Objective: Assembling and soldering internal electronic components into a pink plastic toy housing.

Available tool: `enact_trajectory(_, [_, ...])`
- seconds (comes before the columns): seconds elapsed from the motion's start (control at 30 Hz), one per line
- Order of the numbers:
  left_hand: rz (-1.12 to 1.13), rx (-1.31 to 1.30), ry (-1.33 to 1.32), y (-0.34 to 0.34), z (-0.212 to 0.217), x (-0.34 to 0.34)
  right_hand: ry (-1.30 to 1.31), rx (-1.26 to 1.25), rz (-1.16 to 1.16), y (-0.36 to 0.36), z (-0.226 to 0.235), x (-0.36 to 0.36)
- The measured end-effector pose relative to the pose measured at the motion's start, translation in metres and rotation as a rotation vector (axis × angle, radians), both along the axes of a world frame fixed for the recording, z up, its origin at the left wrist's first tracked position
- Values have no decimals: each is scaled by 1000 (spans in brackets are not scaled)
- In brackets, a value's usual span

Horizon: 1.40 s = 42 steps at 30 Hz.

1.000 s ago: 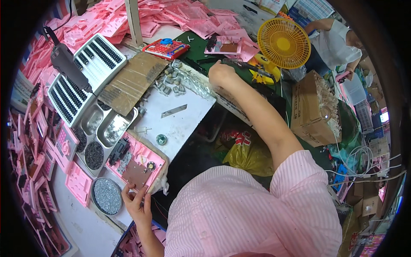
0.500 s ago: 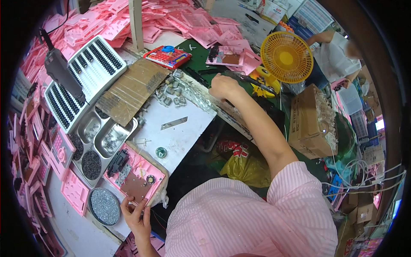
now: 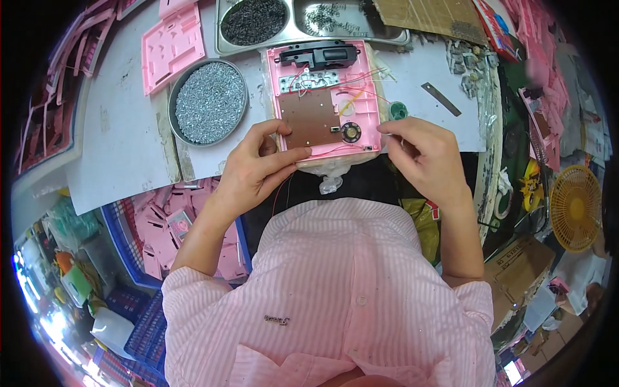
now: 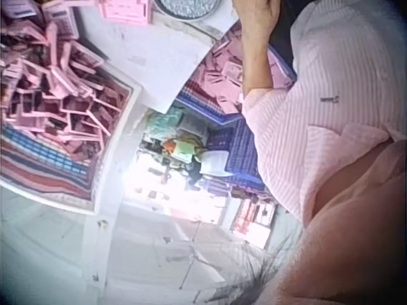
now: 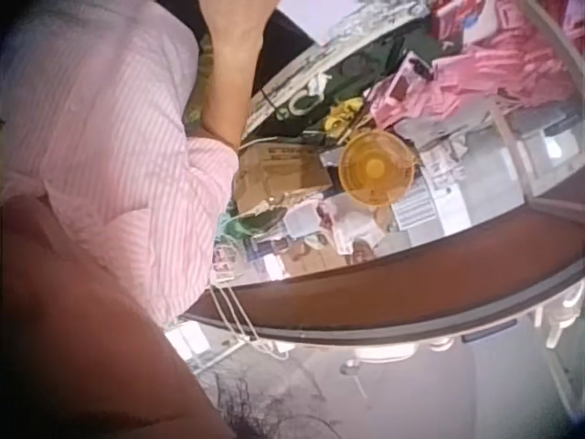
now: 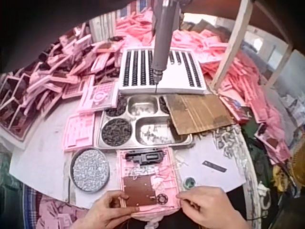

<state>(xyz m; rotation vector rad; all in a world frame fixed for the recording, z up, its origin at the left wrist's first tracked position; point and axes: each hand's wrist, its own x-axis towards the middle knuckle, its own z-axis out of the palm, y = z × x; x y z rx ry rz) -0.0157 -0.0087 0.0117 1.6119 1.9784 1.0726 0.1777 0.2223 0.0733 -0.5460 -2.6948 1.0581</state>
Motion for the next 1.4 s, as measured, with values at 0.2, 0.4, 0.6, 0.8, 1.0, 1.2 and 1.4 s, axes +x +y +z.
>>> enact_trajectory(0.2, [-18, 8, 2, 7, -5, 2, -44, 126, 58, 10, -12, -10])
enact_trajectory(0.4, [-43, 10, -13, 7, -6, -3, 38, 52, 29, 21, -17, -12])
enact_trajectory(0.6, [-30, 102, 3, 8, -14, -3, -31, -29, -160, 35, -9, 22])
enact_trajectory(0.8, [-15, 46, 20, 8, -14, 0, -22, 11, -309, 52, -15, 58])
enact_trajectory(1.0, [-47, 55, 18, 9, -10, -4, 53, 172, -518, 110, -28, 68])
enact_trajectory(1.2, [-37, 59, 35, 8, -13, -7, 115, 354, -492, 139, -32, 50])
enact_trajectory(1.4, [-7, 92, 82, -21, -45, -10, 243, 248, -363, 116, -65, 49])
